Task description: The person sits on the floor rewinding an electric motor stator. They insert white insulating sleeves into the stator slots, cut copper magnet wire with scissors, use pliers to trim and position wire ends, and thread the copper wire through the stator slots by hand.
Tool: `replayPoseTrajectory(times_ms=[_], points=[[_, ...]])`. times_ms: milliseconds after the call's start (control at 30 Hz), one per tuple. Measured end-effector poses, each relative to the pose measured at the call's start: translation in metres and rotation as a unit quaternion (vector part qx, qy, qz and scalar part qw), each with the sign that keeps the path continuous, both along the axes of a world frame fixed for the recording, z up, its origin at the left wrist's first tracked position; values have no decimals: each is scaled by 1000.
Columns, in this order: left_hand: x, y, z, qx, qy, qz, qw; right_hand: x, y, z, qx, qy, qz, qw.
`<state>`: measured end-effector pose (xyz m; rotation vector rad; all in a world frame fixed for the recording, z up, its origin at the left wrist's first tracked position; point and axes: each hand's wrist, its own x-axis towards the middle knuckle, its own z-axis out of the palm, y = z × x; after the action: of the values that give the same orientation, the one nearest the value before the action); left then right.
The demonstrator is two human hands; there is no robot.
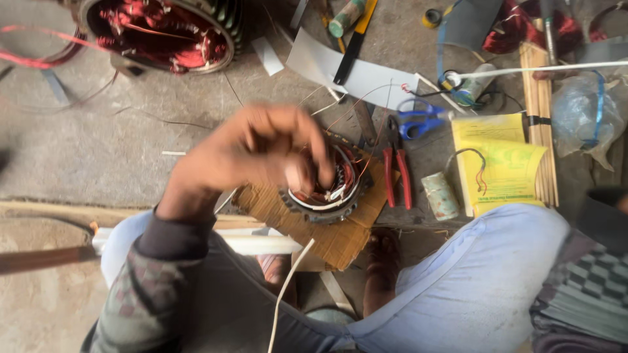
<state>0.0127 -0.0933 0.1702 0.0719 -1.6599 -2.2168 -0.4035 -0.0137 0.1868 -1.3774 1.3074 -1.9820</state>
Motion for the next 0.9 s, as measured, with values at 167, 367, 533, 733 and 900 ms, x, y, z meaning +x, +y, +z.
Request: replayPoseTrajectory(times_ms=[167,367,533,733,900], points=[[-9,-2,-2,-41,33,190,980,62,16,21,27,26,3,999],[-30,0,-21,-448,-83,398,796,152,57,30,139,273,6,952],[-23,-11,-35,-488,-214,374,759,183,48,15,159,467,16,870],[-10,-9,-31,-495,-306,334,741,180,24,-20,202,431,53,878],[-12,-6,-36,-514,-282,323,743,173,8,-39,203,434,70,875]])
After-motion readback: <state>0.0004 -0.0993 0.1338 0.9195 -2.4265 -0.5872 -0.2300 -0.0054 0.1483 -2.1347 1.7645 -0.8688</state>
